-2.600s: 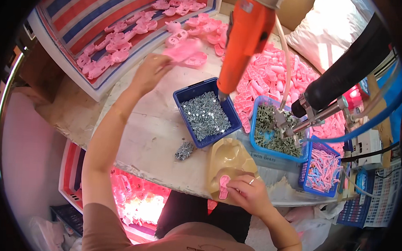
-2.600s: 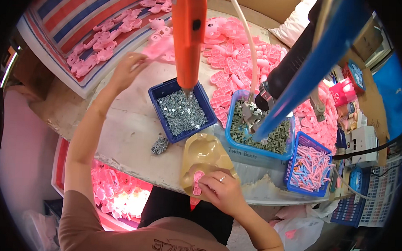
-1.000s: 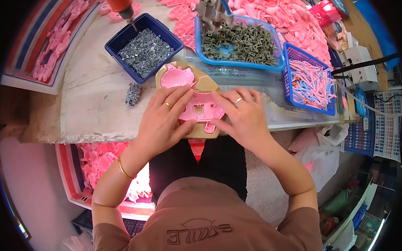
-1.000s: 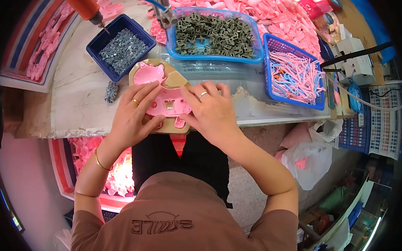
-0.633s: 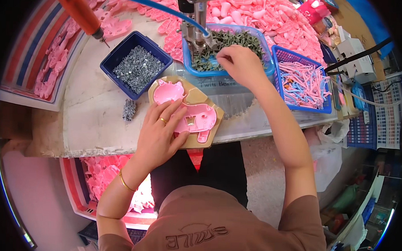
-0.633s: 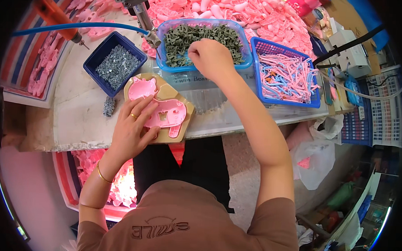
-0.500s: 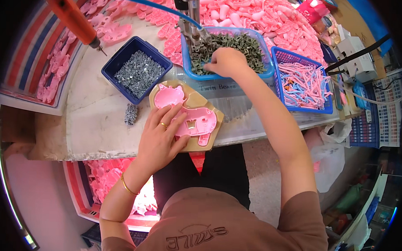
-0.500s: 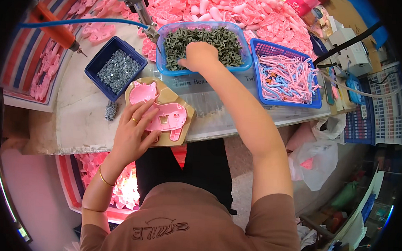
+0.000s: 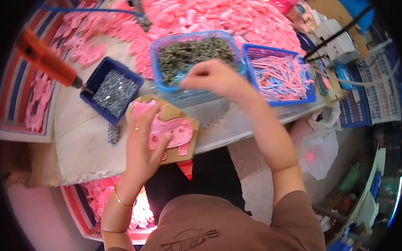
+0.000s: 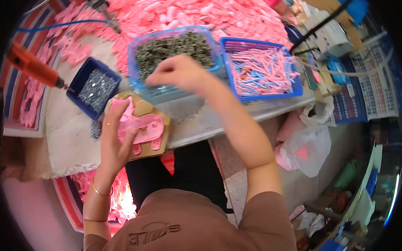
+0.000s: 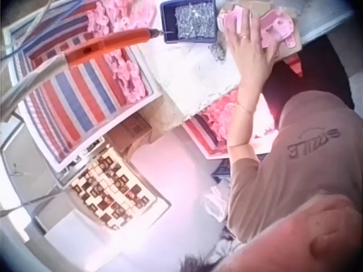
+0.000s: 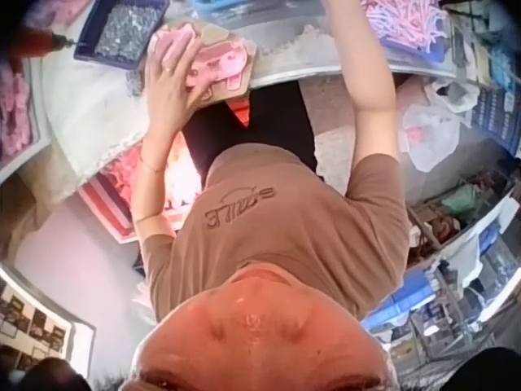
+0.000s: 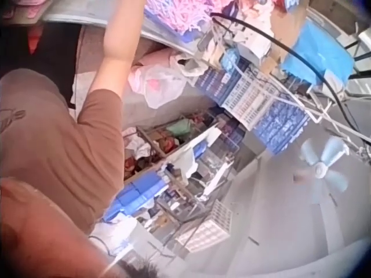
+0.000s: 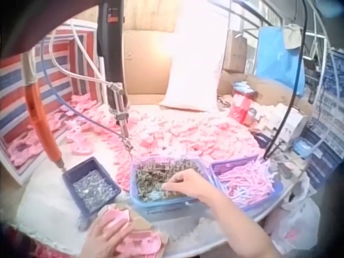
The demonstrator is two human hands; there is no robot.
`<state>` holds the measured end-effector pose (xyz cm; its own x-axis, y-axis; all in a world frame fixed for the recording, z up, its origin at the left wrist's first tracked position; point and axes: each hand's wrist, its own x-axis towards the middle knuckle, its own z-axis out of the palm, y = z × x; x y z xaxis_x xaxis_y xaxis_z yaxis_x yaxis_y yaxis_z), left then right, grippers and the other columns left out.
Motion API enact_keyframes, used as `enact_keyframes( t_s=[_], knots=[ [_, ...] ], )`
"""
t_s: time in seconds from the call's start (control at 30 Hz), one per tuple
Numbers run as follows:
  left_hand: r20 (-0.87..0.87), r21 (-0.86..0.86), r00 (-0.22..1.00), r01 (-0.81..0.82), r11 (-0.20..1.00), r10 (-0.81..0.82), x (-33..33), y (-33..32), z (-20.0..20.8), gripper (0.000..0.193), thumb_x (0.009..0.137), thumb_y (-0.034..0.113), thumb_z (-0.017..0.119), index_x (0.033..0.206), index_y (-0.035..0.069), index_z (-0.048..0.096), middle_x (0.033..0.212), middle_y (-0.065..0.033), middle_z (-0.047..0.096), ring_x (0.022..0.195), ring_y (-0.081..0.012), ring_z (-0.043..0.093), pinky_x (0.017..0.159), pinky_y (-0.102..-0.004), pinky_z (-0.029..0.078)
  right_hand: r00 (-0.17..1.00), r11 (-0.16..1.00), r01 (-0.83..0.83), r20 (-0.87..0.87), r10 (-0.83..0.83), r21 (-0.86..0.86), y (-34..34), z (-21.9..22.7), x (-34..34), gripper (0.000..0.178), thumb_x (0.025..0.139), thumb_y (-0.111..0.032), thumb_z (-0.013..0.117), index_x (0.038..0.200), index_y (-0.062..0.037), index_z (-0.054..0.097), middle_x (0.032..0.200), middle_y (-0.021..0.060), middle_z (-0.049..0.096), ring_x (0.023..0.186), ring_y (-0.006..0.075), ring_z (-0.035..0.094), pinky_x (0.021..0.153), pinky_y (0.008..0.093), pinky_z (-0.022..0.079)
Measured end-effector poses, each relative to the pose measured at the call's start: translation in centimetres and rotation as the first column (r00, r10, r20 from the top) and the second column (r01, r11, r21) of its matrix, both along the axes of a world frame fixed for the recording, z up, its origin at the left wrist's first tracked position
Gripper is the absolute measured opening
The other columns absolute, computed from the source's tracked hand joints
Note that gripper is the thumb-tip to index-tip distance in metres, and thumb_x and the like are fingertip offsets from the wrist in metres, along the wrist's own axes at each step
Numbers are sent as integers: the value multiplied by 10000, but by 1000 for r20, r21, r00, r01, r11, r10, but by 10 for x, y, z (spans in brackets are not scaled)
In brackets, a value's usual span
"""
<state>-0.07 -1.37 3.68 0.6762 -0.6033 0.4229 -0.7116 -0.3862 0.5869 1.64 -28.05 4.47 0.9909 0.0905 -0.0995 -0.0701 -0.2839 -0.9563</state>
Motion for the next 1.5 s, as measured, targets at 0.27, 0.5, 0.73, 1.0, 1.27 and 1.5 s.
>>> enact_keyframes(
  t_s=[0.27,0.5,0.73,1.0,1.27,1.5],
  knots=[
    [-736,-401,636,-133,906,-233,-19,-20,-8,177,978,66,584,1131,-23,604,1042,-129,696,906,-172,691,828,-301,563,999,999,44,21,-45,21,11,-1,-74,188,899,-191,710,948,-12,739,855,21,710,776,75,615,704,248,489],
    [-727,-464,619,-121,878,-298,-18,-9,-1,189,980,58,558,1155,-9,580,1070,-136,683,928,-189,695,809,-311,571,802,213,546,432,-413,-810,-186,-29,-110,137,823,-143,676,913,-50,720,880,143,694,820,308,671,733,384,519],
    [-773,-411,577,-141,901,-263,-26,-14,1,196,1011,159,538,1133,13,587,1057,-158,693,887,-185,695,793,-301,557,902,78,425,415,-121,-902,-202,-43,-96,49,816,-109,645,817,-61,637,858,114,614,920,318,619,789,438,512],
    [-790,-380,562,-139,914,-243,-31,-10,2,211,1025,147,504,1148,-6,581,1051,-152,688,890,-199,701,788,-310,575,864,411,503,454,-218,-760,-214,-37,-97,93,915,-148,603,934,-58,613,866,109,632,846,243,622,740,370,495],
    [-820,-318,548,-194,928,-166,-28,-11,-5,248,1028,209,512,1108,-6,606,1008,-134,693,880,-208,713,780,-301,575,987,986,160,5,-159,-39,-87,15,-93,131,900,-105,696,989,-49,619,899,-17,637,811,50,573,718,205,447],
    [-879,-328,445,-300,896,-172,-31,-18,-4,273,1028,231,523,1089,-22,607,1003,-117,679,917,-230,717,772,-298,583,1000,997,7,1,-7,73,18,3,-105,201,843,-77,756,1026,-35,684,873,-1,674,773,57,592,702,219,462]
  ],
)
